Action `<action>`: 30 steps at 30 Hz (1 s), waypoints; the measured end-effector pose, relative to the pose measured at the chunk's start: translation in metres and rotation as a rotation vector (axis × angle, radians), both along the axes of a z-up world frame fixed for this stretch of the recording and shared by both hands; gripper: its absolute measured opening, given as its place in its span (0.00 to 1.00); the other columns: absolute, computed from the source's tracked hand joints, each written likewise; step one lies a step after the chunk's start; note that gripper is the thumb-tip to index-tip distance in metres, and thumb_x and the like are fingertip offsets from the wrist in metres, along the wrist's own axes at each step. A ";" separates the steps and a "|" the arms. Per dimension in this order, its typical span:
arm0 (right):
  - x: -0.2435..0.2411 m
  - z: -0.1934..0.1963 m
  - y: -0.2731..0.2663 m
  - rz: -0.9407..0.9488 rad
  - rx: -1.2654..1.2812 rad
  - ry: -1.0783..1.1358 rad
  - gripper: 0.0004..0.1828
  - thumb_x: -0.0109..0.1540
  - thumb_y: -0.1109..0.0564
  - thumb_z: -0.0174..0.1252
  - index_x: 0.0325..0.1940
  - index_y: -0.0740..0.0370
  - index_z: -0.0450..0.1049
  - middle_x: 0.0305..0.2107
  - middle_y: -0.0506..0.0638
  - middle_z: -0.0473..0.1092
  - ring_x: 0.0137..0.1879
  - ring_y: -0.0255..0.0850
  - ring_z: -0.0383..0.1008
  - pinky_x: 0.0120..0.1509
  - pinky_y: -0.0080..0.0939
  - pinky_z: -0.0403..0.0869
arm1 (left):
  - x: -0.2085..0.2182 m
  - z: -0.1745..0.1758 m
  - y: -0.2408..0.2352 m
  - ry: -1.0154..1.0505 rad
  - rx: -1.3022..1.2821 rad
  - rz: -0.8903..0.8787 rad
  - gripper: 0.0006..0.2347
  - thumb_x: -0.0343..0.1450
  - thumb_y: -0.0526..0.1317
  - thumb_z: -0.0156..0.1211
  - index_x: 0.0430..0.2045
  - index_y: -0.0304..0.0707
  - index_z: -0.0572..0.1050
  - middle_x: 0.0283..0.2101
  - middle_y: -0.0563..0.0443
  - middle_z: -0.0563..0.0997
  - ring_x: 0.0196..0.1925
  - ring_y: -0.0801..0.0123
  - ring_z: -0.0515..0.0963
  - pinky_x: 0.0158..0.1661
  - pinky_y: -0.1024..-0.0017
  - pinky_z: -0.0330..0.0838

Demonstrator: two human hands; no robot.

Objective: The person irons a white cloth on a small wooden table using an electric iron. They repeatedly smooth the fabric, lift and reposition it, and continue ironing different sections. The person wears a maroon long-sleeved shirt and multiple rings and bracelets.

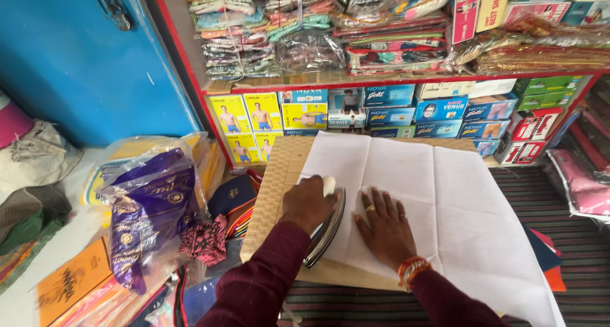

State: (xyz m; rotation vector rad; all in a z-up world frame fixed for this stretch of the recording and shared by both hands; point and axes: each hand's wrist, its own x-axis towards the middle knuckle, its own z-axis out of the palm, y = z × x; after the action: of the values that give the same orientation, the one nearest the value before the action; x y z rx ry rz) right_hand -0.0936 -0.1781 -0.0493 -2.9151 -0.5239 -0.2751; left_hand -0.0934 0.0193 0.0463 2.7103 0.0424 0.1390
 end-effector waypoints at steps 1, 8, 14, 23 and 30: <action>-0.003 0.002 0.002 -0.001 -0.026 -0.001 0.36 0.69 0.36 0.36 0.77 0.56 0.49 0.76 0.58 0.43 0.80 0.55 0.40 0.79 0.59 0.42 | 0.000 0.005 0.001 -0.008 -0.022 0.031 0.22 0.69 0.57 0.61 0.38 0.34 0.77 0.41 0.34 0.83 0.45 0.44 0.83 0.47 0.52 0.76; -0.040 -0.010 0.010 -0.020 0.110 0.020 0.37 0.68 0.39 0.41 0.76 0.61 0.48 0.74 0.61 0.45 0.79 0.55 0.41 0.77 0.62 0.46 | 0.004 0.000 -0.013 0.057 -0.048 0.012 0.20 0.70 0.54 0.60 0.41 0.33 0.75 0.41 0.36 0.83 0.45 0.45 0.84 0.46 0.52 0.77; 0.020 -0.015 -0.014 0.026 0.305 -0.143 0.32 0.68 0.50 0.44 0.74 0.66 0.54 0.73 0.64 0.51 0.79 0.56 0.49 0.77 0.60 0.53 | 0.023 -0.022 -0.035 0.087 -0.012 0.002 0.19 0.70 0.52 0.62 0.41 0.32 0.76 0.44 0.37 0.83 0.46 0.47 0.84 0.46 0.54 0.78; 0.072 -0.021 -0.014 -0.062 0.217 -0.182 0.29 0.68 0.47 0.44 0.71 0.62 0.63 0.71 0.57 0.56 0.77 0.55 0.52 0.78 0.60 0.51 | 0.113 -0.047 -0.049 -0.047 -0.003 0.037 0.20 0.71 0.52 0.62 0.41 0.31 0.74 0.44 0.34 0.83 0.47 0.43 0.83 0.47 0.51 0.77; 0.062 -0.014 -0.007 -0.099 0.224 -0.193 0.29 0.69 0.45 0.42 0.71 0.59 0.63 0.72 0.55 0.56 0.78 0.53 0.52 0.79 0.62 0.48 | 0.149 -0.045 -0.043 -0.128 0.023 0.007 0.20 0.70 0.53 0.62 0.40 0.30 0.74 0.42 0.33 0.83 0.45 0.41 0.84 0.45 0.50 0.78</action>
State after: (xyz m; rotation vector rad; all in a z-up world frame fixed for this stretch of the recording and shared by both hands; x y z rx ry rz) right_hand -0.0316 -0.1850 -0.0631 -2.7140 -0.3489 -0.5927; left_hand 0.0554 -0.0235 0.0017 2.7182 0.0118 0.3168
